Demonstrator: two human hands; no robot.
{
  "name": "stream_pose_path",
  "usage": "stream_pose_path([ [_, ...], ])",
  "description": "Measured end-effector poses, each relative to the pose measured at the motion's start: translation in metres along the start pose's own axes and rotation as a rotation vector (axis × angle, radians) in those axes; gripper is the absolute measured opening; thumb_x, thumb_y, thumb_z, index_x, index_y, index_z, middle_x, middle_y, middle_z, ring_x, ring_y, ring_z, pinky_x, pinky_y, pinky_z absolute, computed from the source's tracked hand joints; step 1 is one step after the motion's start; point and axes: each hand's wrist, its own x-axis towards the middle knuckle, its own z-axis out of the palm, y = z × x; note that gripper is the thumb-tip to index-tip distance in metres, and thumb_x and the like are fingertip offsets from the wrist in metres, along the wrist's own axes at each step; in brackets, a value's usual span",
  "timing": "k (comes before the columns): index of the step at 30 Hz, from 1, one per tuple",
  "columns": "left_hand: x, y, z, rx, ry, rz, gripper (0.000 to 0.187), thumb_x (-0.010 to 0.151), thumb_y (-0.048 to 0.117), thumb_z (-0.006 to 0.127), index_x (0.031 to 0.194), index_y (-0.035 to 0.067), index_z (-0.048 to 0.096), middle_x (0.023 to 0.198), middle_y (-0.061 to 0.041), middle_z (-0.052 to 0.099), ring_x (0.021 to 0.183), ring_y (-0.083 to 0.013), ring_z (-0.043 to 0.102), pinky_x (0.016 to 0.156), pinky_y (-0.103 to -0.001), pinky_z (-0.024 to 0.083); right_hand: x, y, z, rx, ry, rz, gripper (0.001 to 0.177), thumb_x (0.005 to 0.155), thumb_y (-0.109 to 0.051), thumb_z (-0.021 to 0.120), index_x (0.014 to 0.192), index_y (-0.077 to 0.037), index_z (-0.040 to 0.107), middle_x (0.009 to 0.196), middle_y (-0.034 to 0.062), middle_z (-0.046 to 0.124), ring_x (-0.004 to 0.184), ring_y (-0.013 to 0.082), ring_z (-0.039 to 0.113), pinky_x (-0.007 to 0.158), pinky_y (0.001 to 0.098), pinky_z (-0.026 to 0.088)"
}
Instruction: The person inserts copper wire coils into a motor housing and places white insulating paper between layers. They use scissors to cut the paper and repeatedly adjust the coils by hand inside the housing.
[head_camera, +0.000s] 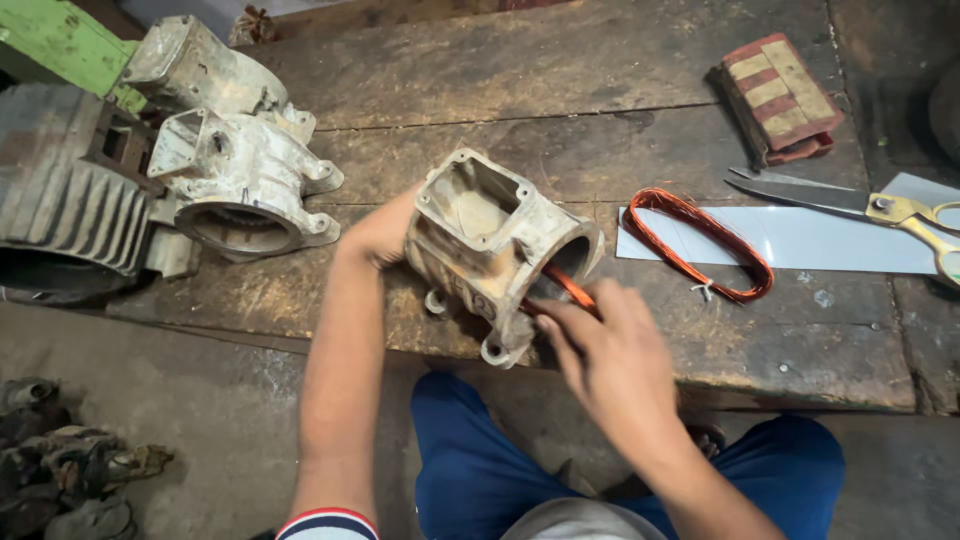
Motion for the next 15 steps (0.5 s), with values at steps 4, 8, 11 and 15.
stream_pose_path([
  [4,0.003,0.010,-0.007,-0.090,0.083,-0.438,0.054,0.093,0.016,0.072,0.140,-0.009,0.068,0.137,-0.017,0.071,0.119,-0.0214,0.063,0.103,-0.040,0.054,0.004,0.000,0.015,0.074,0.024,-0.025,0.014,0.090,-0.020,0.072,0.096,-0.008,0.074,0.091,0.0124,0.057,0.088,0.0335,0.061,0.073,0.0439,0.050],
  [8,0.002,0.009,-0.001,-0.010,0.067,-0.252,0.067,0.082,0.005,0.079,0.145,-0.001,0.056,0.143,-0.008,0.063,0.127,-0.0145,0.056,0.111,-0.033,0.047,0.000,-0.001,0.022,0.039,0.052,0.069,0.014,0.093,-0.026,0.072,0.093,-0.012,0.073,0.088,0.0090,0.059,0.085,0.0311,0.065,0.067,0.0436,0.051],
  [11,0.002,0.010,0.004,-0.031,0.052,-0.191,0.082,0.074,0.001,0.083,0.148,0.002,0.049,0.146,-0.007,0.058,0.129,-0.0131,0.052,0.112,-0.032,0.044,0.002,-0.002,0.027,0.007,0.097,0.049,0.015,0.093,-0.024,0.072,0.096,-0.010,0.070,0.090,0.0097,0.059,0.084,0.0315,0.065,0.066,0.0437,0.051],
  [15,0.000,0.013,0.005,-0.178,0.054,-0.301,0.077,0.075,0.003,0.082,0.147,0.000,0.054,0.144,-0.009,0.062,0.128,-0.0164,0.056,0.111,-0.036,0.048,-0.003,-0.001,0.023,0.016,0.070,0.006,0.020,0.090,-0.017,0.072,0.108,-0.010,0.073,0.087,0.0100,0.058,0.081,0.0314,0.064,0.066,0.0432,0.051],
])
